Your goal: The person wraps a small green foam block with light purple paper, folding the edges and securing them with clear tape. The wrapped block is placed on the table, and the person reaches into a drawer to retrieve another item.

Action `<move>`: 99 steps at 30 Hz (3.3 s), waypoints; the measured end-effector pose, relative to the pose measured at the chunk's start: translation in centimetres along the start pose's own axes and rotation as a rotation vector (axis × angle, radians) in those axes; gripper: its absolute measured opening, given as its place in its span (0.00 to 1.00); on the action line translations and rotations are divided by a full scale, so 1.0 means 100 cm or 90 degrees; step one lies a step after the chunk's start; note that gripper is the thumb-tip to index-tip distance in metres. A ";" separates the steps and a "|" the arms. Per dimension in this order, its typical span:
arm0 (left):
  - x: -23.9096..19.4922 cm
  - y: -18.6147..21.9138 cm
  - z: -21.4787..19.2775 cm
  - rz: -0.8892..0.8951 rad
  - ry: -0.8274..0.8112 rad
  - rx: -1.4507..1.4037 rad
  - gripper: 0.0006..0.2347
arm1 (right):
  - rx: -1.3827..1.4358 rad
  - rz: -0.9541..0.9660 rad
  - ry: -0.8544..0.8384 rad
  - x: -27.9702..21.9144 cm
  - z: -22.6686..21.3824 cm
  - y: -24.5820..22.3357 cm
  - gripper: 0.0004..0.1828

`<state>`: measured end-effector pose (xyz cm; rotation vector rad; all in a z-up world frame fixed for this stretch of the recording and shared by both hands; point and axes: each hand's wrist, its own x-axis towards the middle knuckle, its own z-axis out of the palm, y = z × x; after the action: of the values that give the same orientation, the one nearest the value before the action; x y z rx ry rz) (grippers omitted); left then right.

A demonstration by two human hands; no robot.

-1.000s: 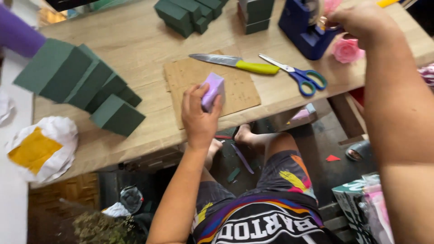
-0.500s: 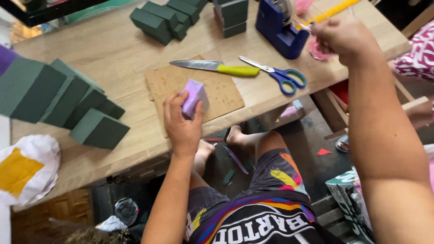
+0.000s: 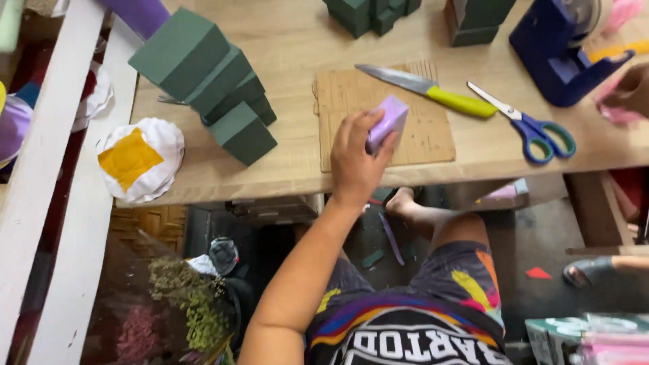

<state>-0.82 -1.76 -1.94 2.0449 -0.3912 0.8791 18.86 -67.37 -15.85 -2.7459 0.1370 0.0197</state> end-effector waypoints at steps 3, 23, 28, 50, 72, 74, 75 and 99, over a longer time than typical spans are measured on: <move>0.004 0.004 0.002 0.001 0.007 0.016 0.16 | 0.108 -0.076 -0.057 -0.105 -0.019 -0.247 0.14; -0.004 0.023 0.044 -0.113 0.151 0.014 0.23 | 0.176 0.019 -0.155 -0.191 -0.058 -0.555 0.19; -0.006 0.022 0.050 -0.123 0.157 0.016 0.26 | 0.107 0.016 -0.155 -0.189 -0.061 -0.558 0.21; -0.009 0.020 0.054 -0.108 0.170 0.013 0.26 | -0.010 0.027 -0.163 -0.186 -0.066 -0.574 0.19; -0.002 0.009 0.050 -0.103 0.192 -0.008 0.25 | 0.647 -0.135 -0.319 -0.183 0.010 -0.475 0.11; -0.002 0.008 0.047 -0.098 0.192 -0.010 0.25 | 0.682 -0.158 -0.312 -0.180 0.023 -0.470 0.12; -0.002 0.008 0.046 -0.093 0.187 -0.016 0.25 | 0.720 -0.170 -0.307 -0.179 0.029 -0.470 0.12; -0.004 0.020 0.038 -0.094 0.133 -0.010 0.22 | 0.200 -0.288 -0.008 -0.188 -0.015 -0.523 0.14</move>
<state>-0.48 -6.01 -2.54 1.9180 -0.1310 0.9841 5.26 -18.15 6.06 -2.4016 -0.4477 -0.1000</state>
